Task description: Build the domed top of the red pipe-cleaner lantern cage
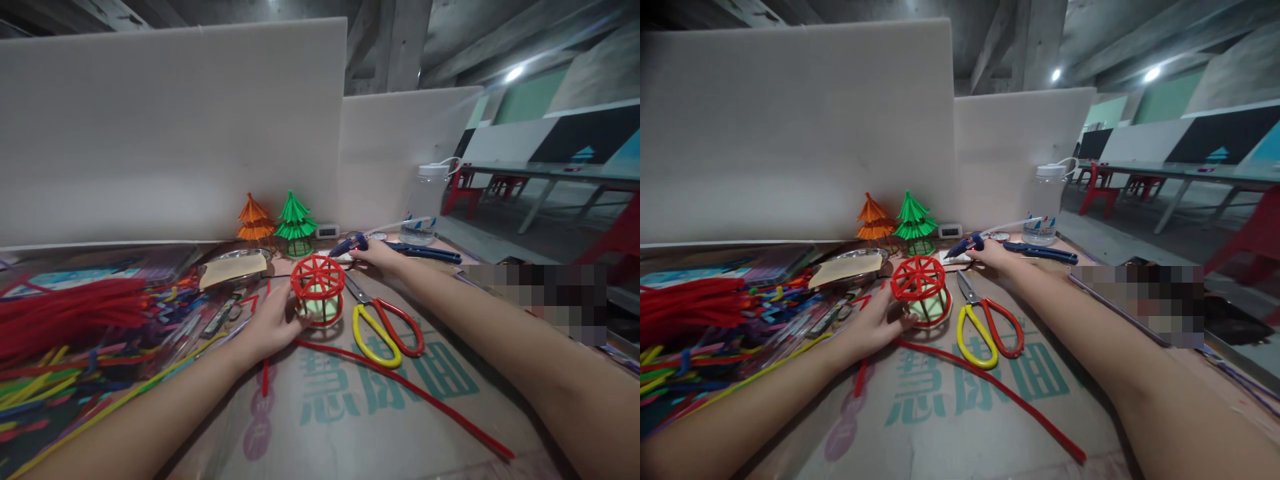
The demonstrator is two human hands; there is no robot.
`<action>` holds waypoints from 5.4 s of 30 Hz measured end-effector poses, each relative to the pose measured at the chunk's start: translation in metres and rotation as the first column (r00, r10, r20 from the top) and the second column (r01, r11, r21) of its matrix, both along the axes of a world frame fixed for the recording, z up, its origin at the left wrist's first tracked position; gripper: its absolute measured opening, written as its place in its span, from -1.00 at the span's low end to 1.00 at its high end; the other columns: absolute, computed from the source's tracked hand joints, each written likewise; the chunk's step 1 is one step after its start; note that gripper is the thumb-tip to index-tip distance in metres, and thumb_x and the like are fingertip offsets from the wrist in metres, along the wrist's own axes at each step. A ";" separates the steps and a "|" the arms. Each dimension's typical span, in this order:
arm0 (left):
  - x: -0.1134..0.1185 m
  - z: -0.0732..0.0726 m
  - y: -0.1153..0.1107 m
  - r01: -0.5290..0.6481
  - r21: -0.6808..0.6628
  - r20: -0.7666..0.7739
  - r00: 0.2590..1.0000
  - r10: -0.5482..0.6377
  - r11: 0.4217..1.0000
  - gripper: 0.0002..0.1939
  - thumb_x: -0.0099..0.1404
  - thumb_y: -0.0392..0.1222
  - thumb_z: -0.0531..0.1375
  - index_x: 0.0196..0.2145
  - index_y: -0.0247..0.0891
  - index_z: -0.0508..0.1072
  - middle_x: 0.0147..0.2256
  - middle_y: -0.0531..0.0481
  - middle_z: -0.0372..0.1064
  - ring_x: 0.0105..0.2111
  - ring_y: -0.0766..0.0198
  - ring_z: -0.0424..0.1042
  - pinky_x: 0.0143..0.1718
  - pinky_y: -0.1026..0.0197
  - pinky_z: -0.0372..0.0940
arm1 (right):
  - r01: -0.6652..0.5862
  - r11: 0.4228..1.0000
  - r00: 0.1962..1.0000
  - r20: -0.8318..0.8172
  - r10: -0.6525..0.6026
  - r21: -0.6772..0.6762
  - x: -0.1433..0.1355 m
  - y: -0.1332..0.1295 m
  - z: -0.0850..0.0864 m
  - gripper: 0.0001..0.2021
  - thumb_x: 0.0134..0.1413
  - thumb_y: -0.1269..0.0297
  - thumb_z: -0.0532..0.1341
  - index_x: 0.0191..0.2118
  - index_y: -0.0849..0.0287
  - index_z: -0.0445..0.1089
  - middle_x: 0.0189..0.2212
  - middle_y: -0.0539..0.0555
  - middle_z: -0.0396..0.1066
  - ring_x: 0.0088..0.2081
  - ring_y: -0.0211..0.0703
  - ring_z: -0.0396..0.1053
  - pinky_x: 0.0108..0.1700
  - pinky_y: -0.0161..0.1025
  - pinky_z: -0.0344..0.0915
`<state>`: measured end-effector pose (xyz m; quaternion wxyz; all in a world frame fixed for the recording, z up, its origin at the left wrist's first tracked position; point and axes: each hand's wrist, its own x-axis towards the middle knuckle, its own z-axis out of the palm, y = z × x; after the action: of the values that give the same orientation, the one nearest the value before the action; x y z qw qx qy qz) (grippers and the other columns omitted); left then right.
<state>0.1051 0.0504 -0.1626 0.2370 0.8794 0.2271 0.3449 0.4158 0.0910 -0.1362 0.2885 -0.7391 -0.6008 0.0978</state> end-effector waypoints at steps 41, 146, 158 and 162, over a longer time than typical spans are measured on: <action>0.023 0.123 -0.067 -0.153 0.302 -0.124 0.972 0.198 0.941 -0.84 0.36 -0.12 0.18 -0.30 -0.21 0.51 -0.41 0.07 0.54 -0.43 0.28 0.47 -0.41 0.25 0.19 | -0.503 0.784 0.864 0.233 0.446 0.365 -0.093 -0.158 0.102 -0.85 0.21 0.45 0.22 -0.25 0.13 0.54 -0.38 -0.01 0.58 -0.38 -0.24 0.46 -0.34 -0.32 0.23; 0.010 0.099 -0.011 -0.094 0.018 -0.420 0.903 0.093 0.995 -0.64 0.31 0.07 0.06 -0.32 -0.18 0.55 -0.09 -0.09 0.51 0.08 -0.02 0.42 0.13 0.01 0.29 | -0.738 0.663 0.660 0.342 0.669 0.127 -0.076 -0.119 0.077 -0.80 0.26 0.43 0.18 -0.16 0.14 0.58 -0.21 0.08 0.56 -0.22 -0.18 0.47 -0.20 -0.27 0.27; 0.009 0.099 -0.012 -0.095 0.018 -0.413 0.906 0.093 0.995 -0.65 0.31 0.07 0.06 -0.33 -0.19 0.53 -0.11 -0.09 0.52 0.06 -0.03 0.44 0.10 0.02 0.31 | -0.739 0.648 0.663 0.367 0.652 0.185 -0.078 -0.120 0.078 -0.80 0.26 0.45 0.19 -0.16 0.16 0.58 -0.26 0.08 0.55 -0.26 -0.21 0.45 -0.22 -0.29 0.27; 0.009 0.099 -0.011 -0.100 0.010 -0.413 0.906 0.095 0.995 -0.66 0.30 0.05 0.06 -0.33 -0.19 0.53 -0.11 -0.09 0.51 0.06 -0.03 0.43 0.09 0.03 0.31 | -0.755 0.636 0.643 0.373 0.669 0.159 -0.078 -0.121 0.078 -0.80 0.27 0.46 0.18 -0.16 0.19 0.58 -0.25 0.09 0.55 -0.24 -0.20 0.46 -0.21 -0.29 0.28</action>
<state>0.1145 0.0391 -0.0640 0.1711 0.9186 0.3176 0.1615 0.3380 -0.0303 -0.0582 0.2465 -0.3908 -0.8868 0.0068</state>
